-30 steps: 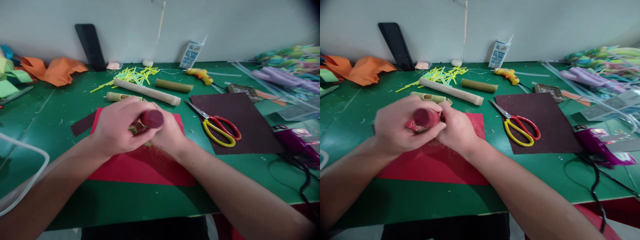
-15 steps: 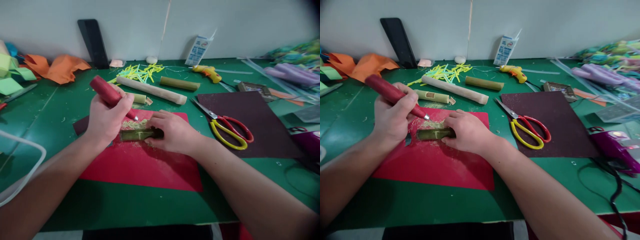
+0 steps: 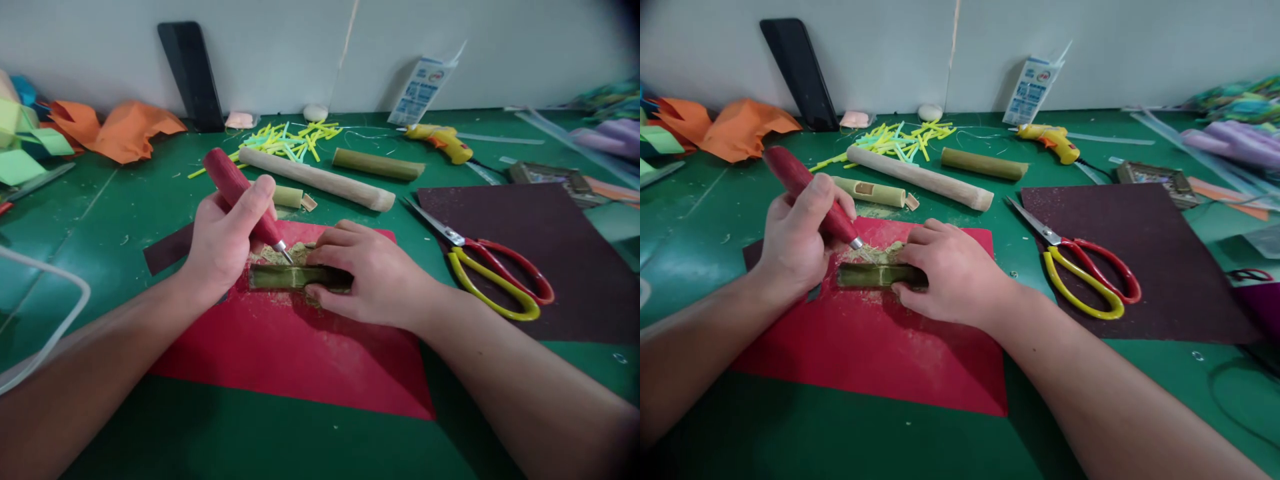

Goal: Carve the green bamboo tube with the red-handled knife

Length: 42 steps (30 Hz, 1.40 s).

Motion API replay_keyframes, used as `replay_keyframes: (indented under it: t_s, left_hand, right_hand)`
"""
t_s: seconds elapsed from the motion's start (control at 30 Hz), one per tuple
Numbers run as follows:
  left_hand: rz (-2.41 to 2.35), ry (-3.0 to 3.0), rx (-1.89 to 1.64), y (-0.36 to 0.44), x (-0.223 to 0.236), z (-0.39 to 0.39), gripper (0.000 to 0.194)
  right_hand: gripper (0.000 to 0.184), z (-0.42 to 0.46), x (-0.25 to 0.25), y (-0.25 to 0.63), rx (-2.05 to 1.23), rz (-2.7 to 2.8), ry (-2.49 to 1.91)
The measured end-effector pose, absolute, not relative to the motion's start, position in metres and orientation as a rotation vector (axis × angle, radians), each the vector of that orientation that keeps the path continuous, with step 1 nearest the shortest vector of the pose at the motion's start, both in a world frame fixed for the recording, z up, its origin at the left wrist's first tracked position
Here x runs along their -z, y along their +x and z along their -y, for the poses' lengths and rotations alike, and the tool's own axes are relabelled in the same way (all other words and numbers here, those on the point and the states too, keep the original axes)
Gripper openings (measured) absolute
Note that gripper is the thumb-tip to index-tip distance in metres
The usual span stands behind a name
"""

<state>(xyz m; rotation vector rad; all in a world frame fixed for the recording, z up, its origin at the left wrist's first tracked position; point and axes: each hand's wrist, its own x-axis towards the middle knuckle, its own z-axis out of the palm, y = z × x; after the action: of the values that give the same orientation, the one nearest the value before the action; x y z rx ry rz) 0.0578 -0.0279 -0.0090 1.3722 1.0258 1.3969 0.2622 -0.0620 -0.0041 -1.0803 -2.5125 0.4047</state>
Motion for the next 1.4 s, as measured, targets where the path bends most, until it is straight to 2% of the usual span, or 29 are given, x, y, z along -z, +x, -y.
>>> replay_keyframes:
  t_s: [0.27,0.4,0.53,0.7,0.9,1.13,1.4]
  left_hand:
    - [-0.973,1.360,-1.593,0.062,0.014,0.038,0.027]
    - [-1.018,1.398,-1.494,0.064,0.013,0.037,0.021]
    - [-1.057,1.401,-1.427,0.065,0.011,0.039,0.022]
    - [-1.032,1.307,-1.459,0.067,0.012,0.041,0.013]
    - [-1.081,1.323,-1.400,0.062,0.018,0.035,0.020]
    - [-1.091,1.435,-1.354,0.060,0.020,0.035,0.016]
    - [-1.181,1.514,-1.306,0.061,0.019,0.044,0.013]
  right_hand:
    - [0.020,0.068,0.001,0.260,-0.389,2.515,-1.079]
    - [0.019,0.065,0.003,0.262,-0.387,2.480,-1.070]
    - [0.020,0.060,0.004,0.265,-0.419,2.487,-1.088]
    - [0.018,0.055,0.005,0.268,-0.457,2.478,-1.097]
    - [0.019,0.053,0.005,0.268,-0.486,2.471,-1.107]
    - [0.022,0.053,0.007,0.265,-0.530,2.455,-1.122]
    - [0.015,0.058,0.006,0.260,-0.356,2.426,-1.168]
